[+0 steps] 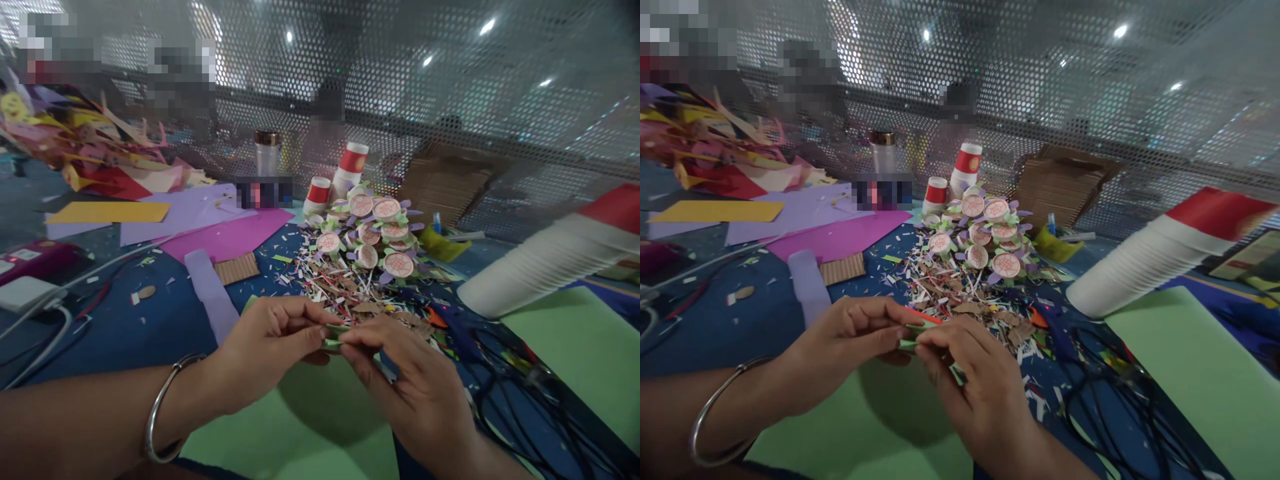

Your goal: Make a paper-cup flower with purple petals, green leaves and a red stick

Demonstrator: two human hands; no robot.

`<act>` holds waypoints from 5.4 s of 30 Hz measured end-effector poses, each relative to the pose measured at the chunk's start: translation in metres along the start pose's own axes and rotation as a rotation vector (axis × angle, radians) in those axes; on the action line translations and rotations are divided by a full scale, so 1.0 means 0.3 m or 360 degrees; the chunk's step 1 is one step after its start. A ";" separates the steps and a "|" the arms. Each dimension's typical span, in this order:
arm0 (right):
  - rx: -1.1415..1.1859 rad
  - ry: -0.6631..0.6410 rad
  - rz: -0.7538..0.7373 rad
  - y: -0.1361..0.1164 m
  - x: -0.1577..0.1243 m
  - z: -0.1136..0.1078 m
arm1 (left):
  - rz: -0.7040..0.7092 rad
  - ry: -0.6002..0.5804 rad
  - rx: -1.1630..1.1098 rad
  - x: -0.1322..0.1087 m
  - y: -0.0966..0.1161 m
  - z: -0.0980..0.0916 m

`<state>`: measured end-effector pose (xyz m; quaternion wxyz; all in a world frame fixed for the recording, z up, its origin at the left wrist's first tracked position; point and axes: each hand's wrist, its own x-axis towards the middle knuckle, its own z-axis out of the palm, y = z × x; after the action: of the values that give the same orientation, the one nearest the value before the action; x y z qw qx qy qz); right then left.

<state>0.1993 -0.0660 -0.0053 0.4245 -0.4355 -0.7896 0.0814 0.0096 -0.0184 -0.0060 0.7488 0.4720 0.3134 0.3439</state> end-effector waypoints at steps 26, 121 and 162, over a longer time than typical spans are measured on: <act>-0.0031 0.0177 0.0133 -0.024 -0.009 0.007 | 0.0221 0.0072 0.0278 -0.024 0.008 0.029; 0.0385 -0.0293 0.0605 -0.006 -0.004 -0.001 | -0.0166 -0.0408 0.0425 0.013 -0.012 -0.027; -0.0552 -0.0796 0.0351 0.051 -0.199 -0.196 | -0.0074 -0.0047 0.0008 0.035 0.007 -0.041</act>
<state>0.2678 -0.1160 -0.0118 0.1253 -0.5507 -0.8197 0.0955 0.0055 -0.0032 -0.0099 0.7600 0.4715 0.3140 0.3187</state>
